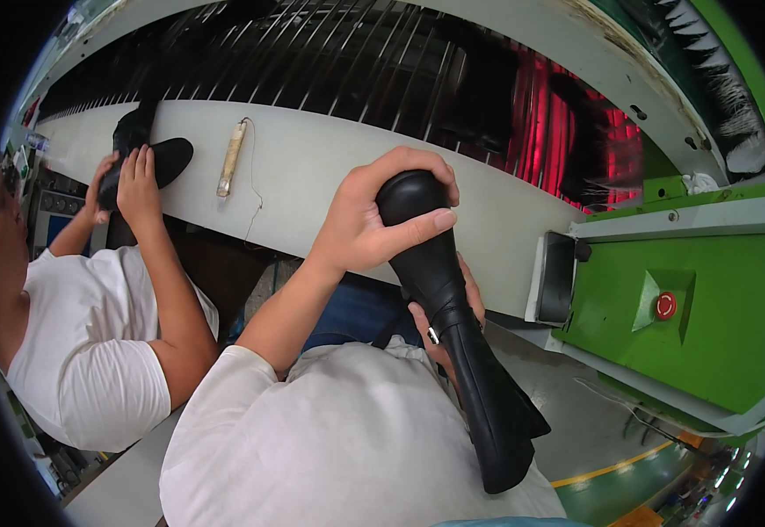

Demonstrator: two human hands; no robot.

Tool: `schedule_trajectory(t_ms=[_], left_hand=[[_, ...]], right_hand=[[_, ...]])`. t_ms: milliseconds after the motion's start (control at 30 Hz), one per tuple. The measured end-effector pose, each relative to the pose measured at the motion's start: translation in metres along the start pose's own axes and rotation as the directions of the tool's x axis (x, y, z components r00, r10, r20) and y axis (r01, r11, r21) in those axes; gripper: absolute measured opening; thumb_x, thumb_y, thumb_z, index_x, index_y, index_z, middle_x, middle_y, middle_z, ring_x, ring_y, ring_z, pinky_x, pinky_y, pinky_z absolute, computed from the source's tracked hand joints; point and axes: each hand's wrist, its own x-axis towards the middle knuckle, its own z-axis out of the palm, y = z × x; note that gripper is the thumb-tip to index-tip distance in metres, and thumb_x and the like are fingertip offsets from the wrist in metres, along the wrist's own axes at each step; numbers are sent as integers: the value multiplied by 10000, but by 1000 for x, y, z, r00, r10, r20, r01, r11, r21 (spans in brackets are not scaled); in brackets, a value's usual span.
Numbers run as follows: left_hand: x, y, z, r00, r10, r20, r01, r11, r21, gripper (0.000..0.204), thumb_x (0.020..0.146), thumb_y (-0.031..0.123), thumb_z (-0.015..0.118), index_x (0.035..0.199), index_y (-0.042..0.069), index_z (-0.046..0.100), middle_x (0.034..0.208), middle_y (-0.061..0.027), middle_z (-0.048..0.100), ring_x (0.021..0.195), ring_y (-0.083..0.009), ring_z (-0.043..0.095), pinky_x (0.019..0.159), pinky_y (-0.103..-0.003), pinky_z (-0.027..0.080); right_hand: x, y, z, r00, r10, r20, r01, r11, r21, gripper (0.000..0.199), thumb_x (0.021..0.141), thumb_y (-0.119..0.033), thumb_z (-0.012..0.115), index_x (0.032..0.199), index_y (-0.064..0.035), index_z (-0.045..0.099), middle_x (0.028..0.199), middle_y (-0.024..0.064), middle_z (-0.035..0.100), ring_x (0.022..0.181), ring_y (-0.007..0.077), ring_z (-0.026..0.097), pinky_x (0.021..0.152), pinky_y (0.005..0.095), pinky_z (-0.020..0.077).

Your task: Inspecting and assembling leather boots on an industrial production line.

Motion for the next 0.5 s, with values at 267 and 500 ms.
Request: schedule_trajectory(t_ms=[267,500], left_hand=[[13,-5,-1,997,11,71,-16,998,62,283,928,105,833,1171,39,703,1031,-98,781,998,-209,759,926,-364,604],[15,-19,-8,974,215,68,-214,780,588,644,965,125,770,1563,32,551,1563,-236,572,1425,-416,589,1191,-481,476]], right_hand=[[-4,-6,9,992,93,-86,-87,994,69,861,907,-80,881,1635,47,441,1555,234,592,1433,311,603,1220,436,464],[10,11,-4,987,15,-160,-10,999,33,538,978,-140,867,1435,54,659,1354,185,732,1201,267,725,1084,384,546]])
